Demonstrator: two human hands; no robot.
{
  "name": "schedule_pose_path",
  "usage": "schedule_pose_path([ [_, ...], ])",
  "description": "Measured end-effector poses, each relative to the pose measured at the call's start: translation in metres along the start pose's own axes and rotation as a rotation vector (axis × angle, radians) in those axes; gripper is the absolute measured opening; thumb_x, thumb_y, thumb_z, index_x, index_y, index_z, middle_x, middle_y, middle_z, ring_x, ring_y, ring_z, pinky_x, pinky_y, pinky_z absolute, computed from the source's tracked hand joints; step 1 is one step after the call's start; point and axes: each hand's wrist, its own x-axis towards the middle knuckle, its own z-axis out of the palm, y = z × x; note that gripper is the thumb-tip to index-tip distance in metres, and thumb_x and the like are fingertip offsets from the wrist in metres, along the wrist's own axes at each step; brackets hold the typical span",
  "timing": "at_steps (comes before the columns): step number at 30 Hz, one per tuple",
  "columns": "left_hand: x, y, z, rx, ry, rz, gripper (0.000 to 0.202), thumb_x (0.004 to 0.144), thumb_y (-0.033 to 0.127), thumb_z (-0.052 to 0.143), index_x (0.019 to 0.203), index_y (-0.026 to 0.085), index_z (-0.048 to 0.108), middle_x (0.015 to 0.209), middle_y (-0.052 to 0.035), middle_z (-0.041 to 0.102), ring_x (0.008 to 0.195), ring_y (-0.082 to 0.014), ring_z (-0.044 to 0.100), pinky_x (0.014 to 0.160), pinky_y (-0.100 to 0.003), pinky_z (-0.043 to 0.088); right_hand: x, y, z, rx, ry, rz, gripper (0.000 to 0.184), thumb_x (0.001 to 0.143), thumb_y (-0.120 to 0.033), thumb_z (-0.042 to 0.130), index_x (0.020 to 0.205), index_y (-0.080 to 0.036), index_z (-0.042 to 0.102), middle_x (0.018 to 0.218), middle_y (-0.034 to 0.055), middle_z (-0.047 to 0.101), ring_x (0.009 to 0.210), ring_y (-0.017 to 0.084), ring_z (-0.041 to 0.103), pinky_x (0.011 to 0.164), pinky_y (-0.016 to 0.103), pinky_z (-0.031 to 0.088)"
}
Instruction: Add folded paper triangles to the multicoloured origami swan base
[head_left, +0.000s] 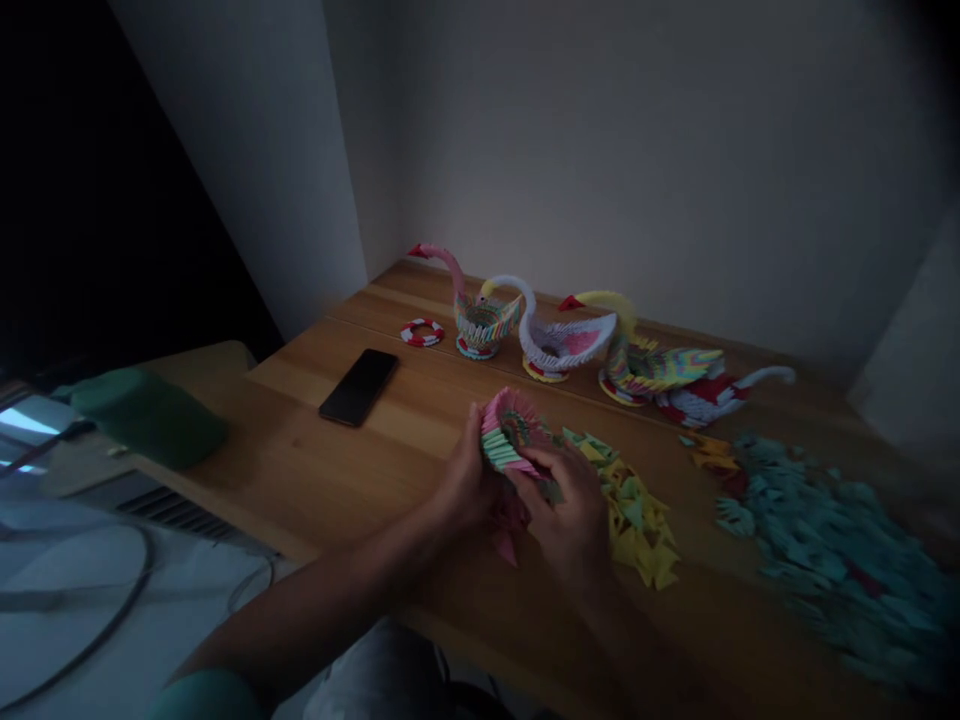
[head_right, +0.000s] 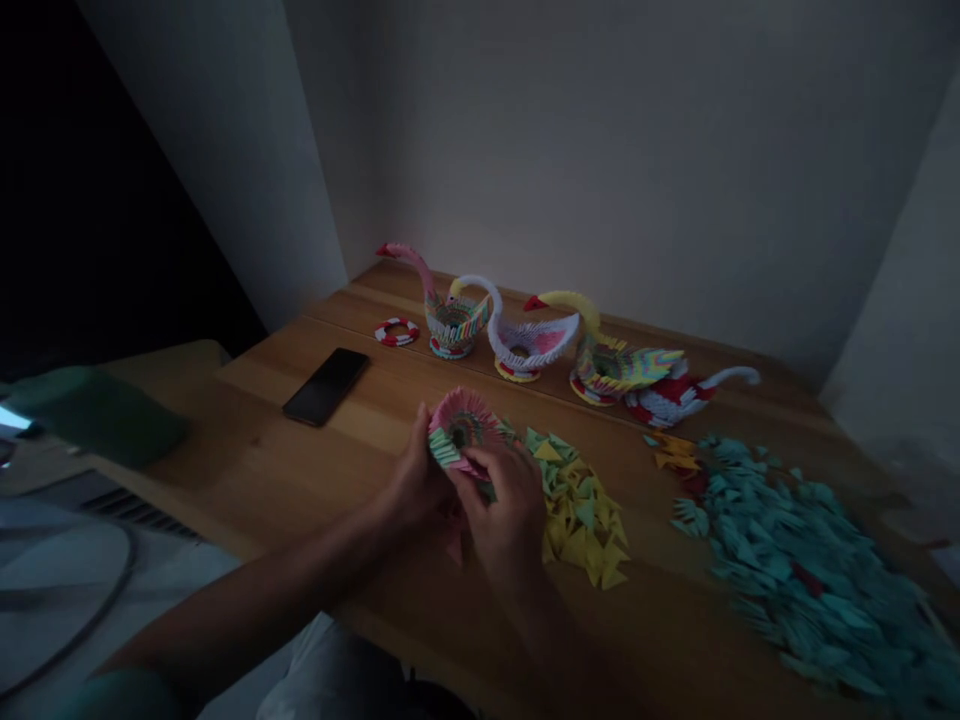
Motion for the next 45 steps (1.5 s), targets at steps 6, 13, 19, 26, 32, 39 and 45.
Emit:
schedule_pose_path([
  [6, -0.005, 0.004, 0.003, -0.144, 0.042, -0.131, 0.063, 0.088, 0.064, 0.043, 0.114, 0.01, 0.061, 0.108, -0.0145, 0.069, 0.111, -0.0307, 0.061, 0.108, -0.043, 0.037, 0.001, -0.002, 0.007, -0.093, 0.034, -0.137, 0.013, 0.085, -0.021, 0.068, 0.094, -0.021, 0.061, 0.087, 0.0047, 0.073, 0.082, 0.021, 0.068, 0.098, 0.047, 0.043],
  [13, -0.004, 0.006, 0.005, -0.231, 0.072, -0.172, 0.058, 0.094, 0.057, 0.036, 0.107, 0.007, 0.061, 0.103, -0.0148, 0.069, 0.113, -0.0269, 0.06, 0.111, -0.037, 0.034, -0.001, 0.003, 0.008, -0.073, -0.009, -0.181, 0.015, 0.085, -0.017, 0.068, 0.096, -0.021, 0.059, 0.089, 0.0054, 0.073, 0.087, 0.022, 0.068, 0.097, 0.046, 0.045],
  [19, -0.006, 0.004, 0.005, -0.213, 0.059, -0.119, 0.055, 0.093, 0.056, 0.041, 0.106, 0.008, 0.062, 0.104, -0.0144, 0.069, 0.114, -0.0272, 0.06, 0.11, -0.039, 0.036, 0.0, 0.005, 0.006, -0.036, -0.034, -0.182, 0.016, 0.086, -0.018, 0.067, 0.099, -0.022, 0.058, 0.088, 0.0051, 0.071, 0.087, 0.021, 0.067, 0.096, 0.045, 0.047],
  [26, -0.002, 0.005, 0.003, -0.153, 0.032, -0.137, 0.065, 0.092, 0.063, 0.037, 0.114, 0.007, 0.061, 0.114, -0.0167, 0.067, 0.117, -0.0305, 0.059, 0.111, -0.044, 0.035, 0.0, 0.011, 0.012, -0.054, -0.034, -0.178, 0.013, 0.088, -0.023, 0.064, 0.101, -0.023, 0.061, 0.092, 0.0054, 0.073, 0.091, 0.022, 0.068, 0.099, 0.047, 0.046],
  [32, 0.002, 0.026, -0.005, -0.182, 0.028, 0.014, 0.066, 0.094, 0.064, 0.029, 0.115, 0.011, 0.061, 0.116, -0.0156, 0.066, 0.119, -0.0295, 0.057, 0.111, -0.047, 0.036, 0.022, 0.007, -0.045, 0.053, -0.131, 0.027, 0.034, 0.098, -0.04, 0.044, 0.124, -0.024, 0.058, 0.115, 0.0082, 0.071, 0.108, 0.025, 0.065, 0.1, 0.047, 0.045],
  [39, -0.002, 0.042, -0.006, -0.096, -0.09, 0.207, 0.025, 0.091, 0.036, 0.055, 0.105, 0.016, 0.062, 0.108, -0.0083, 0.067, 0.106, -0.0251, 0.064, 0.101, -0.049, 0.047, 0.014, 0.033, -0.09, -0.132, -0.277, 0.046, 0.02, 0.092, -0.036, 0.055, 0.099, -0.025, 0.071, 0.094, 0.0037, 0.076, 0.085, 0.023, 0.071, 0.077, 0.036, 0.054],
  [45, 0.001, 0.037, -0.008, 0.043, -0.104, 0.28, 0.023, 0.083, 0.022, 0.067, 0.104, 0.02, 0.058, 0.107, -0.0046, 0.065, 0.101, -0.0214, 0.065, 0.096, -0.049, 0.051, -0.009, 0.042, -0.06, -0.115, -0.485, -0.141, 0.014, 0.091, -0.024, 0.058, 0.095, -0.025, 0.071, 0.086, 0.0024, 0.074, 0.081, 0.019, 0.067, 0.073, 0.034, 0.05],
])
